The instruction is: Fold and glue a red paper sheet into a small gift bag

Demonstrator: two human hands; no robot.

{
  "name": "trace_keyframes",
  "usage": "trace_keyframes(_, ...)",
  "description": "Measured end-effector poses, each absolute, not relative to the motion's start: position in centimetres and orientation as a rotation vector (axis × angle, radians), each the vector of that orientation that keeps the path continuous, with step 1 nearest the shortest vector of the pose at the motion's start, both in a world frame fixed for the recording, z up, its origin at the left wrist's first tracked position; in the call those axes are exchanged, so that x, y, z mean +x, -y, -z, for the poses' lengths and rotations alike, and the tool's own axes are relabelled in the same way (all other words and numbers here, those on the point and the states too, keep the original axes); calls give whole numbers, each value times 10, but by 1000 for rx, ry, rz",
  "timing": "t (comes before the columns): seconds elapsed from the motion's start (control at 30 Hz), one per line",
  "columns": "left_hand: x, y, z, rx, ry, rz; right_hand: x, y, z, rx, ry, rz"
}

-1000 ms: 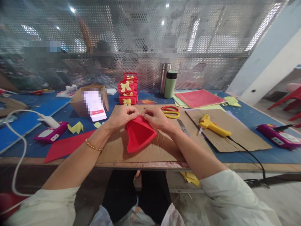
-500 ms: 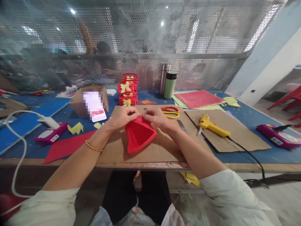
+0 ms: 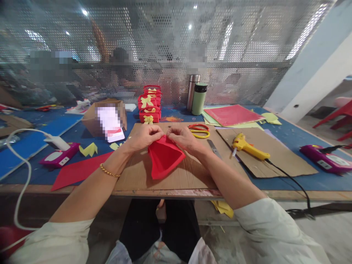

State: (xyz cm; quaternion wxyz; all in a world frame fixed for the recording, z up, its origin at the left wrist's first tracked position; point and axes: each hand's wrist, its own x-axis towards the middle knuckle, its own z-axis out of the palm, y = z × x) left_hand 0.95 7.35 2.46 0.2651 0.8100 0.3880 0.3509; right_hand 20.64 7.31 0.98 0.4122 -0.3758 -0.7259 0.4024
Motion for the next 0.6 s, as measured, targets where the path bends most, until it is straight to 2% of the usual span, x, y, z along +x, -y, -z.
trace_keyframes(0.3,12,-73,-23,2155,-1025,-956,204,-70,-11,-1000,1859,-900)
trace_keyframes(0.6,11,-71,-26,2218,-1076,-898,206,-73,-4,-948,1863,-953)
